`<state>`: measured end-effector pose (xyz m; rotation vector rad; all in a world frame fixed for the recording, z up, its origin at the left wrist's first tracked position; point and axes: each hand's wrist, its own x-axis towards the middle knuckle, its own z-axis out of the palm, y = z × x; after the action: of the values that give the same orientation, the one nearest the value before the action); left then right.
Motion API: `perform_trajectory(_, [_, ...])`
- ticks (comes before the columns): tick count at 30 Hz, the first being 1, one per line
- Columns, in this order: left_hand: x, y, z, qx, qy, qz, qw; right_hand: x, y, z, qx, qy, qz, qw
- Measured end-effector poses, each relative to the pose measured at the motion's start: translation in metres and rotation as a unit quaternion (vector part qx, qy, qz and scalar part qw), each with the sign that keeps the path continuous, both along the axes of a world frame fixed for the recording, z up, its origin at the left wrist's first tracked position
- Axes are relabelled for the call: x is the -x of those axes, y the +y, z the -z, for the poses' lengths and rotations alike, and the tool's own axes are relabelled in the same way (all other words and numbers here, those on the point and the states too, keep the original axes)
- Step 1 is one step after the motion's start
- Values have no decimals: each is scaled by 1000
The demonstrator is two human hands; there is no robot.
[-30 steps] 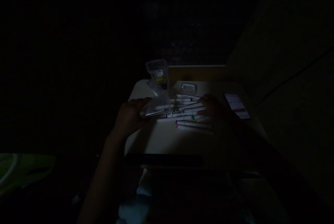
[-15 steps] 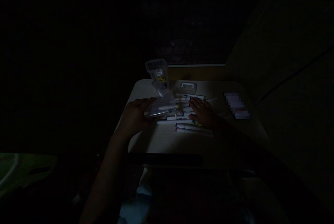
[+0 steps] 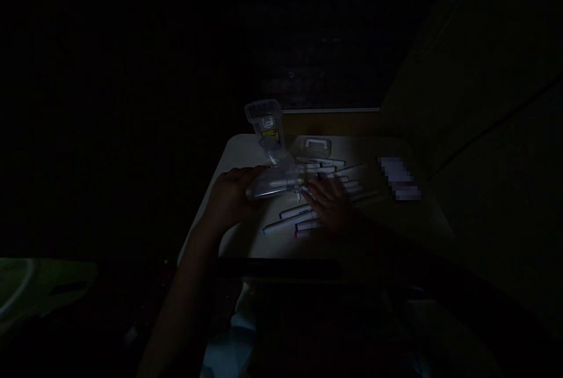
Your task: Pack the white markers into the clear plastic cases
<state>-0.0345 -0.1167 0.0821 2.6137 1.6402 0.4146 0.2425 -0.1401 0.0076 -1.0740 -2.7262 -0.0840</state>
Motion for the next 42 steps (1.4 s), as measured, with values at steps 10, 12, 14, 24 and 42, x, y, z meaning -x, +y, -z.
perform_trajectory(10, [4,1,2,-11,9,-13,1000,9,-14,22,37,-18,7,999])
perform_trajectory(12, [2,0,1,-13,8,-17,1000,8,-12,21,45,-9,8,999])
perform_trajectory(14, [1,0,1,-9,5,-8,1000,5,-8,15,58,18,6,998])
perform_trajectory(24, [-14,-3,-11,-16,5,49,999,-8,34,-51,92,259,-10,961])
perform_trajectory(42, [-21,-3,-10,-62,-10,85,994,-2,45,-39,212,367,-19,905])
